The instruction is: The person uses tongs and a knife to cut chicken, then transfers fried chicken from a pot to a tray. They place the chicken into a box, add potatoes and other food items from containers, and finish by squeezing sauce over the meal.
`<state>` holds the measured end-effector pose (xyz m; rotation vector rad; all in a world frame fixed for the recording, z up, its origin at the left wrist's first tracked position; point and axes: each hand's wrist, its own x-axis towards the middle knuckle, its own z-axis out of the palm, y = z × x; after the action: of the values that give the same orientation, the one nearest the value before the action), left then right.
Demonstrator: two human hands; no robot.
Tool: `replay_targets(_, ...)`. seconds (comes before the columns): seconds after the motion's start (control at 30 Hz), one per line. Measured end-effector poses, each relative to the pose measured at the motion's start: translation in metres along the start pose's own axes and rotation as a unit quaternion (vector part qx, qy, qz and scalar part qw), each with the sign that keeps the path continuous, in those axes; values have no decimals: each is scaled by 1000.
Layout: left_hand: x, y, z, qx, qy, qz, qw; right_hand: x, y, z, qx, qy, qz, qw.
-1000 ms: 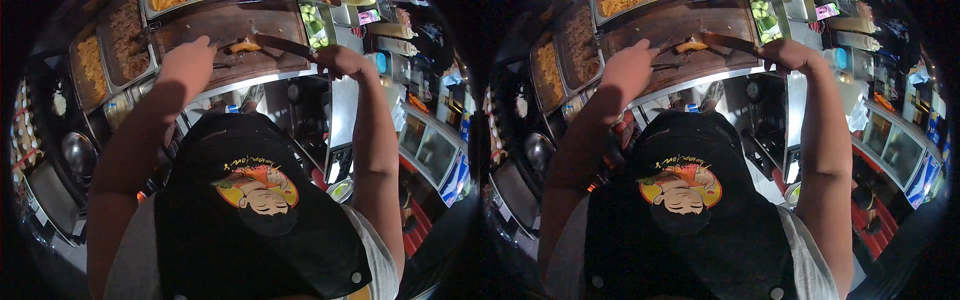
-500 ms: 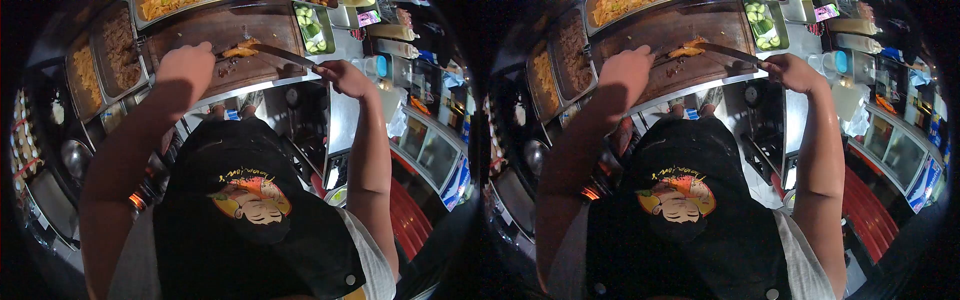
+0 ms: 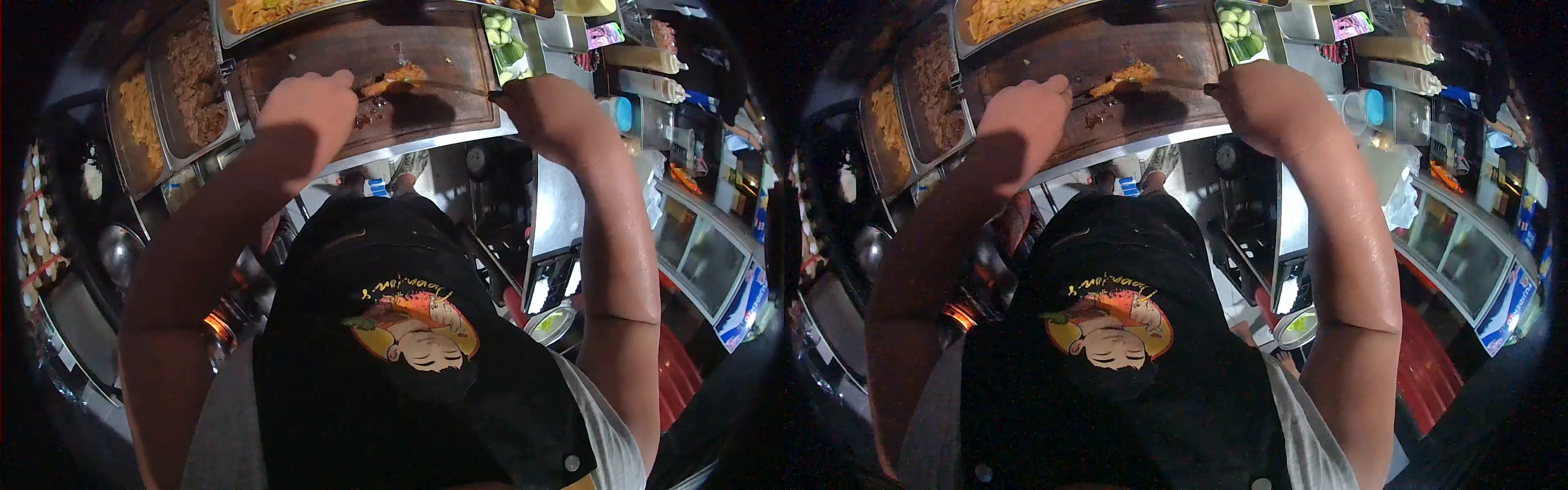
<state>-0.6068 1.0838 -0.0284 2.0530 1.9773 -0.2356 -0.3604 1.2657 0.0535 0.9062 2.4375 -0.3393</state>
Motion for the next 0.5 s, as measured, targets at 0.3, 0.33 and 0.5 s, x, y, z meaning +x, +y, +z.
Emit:
replay_targets(0.3,-4,1,1,-22,32,15,999,23,-24,20,-32,-12,4,999)
replay_targets(0.33,-4,1,1,-22,31,15,999,27,-20,21,-47,-8,-5,999)
replay_targets(0.5,1,1,3,-3,25,22,999,17,5,19,-88,-5,-4,996)
